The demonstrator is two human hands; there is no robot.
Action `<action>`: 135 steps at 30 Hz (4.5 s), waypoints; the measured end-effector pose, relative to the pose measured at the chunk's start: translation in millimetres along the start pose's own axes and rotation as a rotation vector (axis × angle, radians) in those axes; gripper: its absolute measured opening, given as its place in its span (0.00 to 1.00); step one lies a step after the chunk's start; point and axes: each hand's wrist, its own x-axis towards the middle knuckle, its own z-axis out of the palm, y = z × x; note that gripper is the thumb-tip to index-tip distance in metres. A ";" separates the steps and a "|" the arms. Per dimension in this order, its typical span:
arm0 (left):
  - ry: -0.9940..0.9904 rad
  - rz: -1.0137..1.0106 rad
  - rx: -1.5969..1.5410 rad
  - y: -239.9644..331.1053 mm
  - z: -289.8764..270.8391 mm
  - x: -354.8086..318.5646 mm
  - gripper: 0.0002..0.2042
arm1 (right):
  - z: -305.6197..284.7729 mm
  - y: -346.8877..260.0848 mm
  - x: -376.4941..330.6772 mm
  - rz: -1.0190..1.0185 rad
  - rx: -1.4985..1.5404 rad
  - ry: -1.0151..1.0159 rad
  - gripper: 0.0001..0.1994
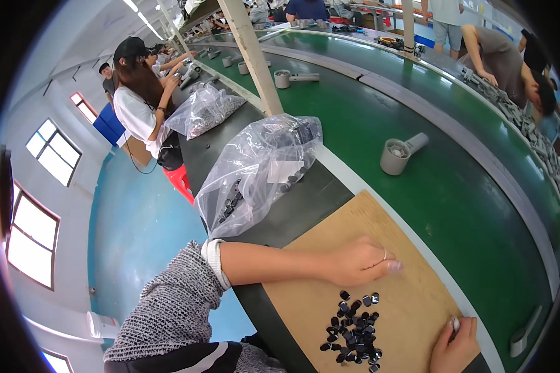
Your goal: Assembling small electronic components into a plastic housing and marking them with a pen on a production line.
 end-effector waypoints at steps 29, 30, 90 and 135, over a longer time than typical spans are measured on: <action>0.041 0.075 0.086 1.8 -4.5 -5.3 0.19 | 0.7 -5.1 0.1 0.003 0.025 -0.009 0.06; 0.058 0.092 0.088 1.8 -6.2 -7.8 0.20 | 0.6 -2.4 -2.7 0.004 0.000 -0.016 0.05; -0.020 -0.053 0.149 9.9 -7.5 -7.0 0.21 | -12.9 -20.6 6.1 -0.108 -0.149 -0.025 0.17; 0.237 -0.478 -1.457 6.9 -30.0 15.3 0.27 | 29.8 -77.0 40.7 -0.265 0.579 -0.295 0.07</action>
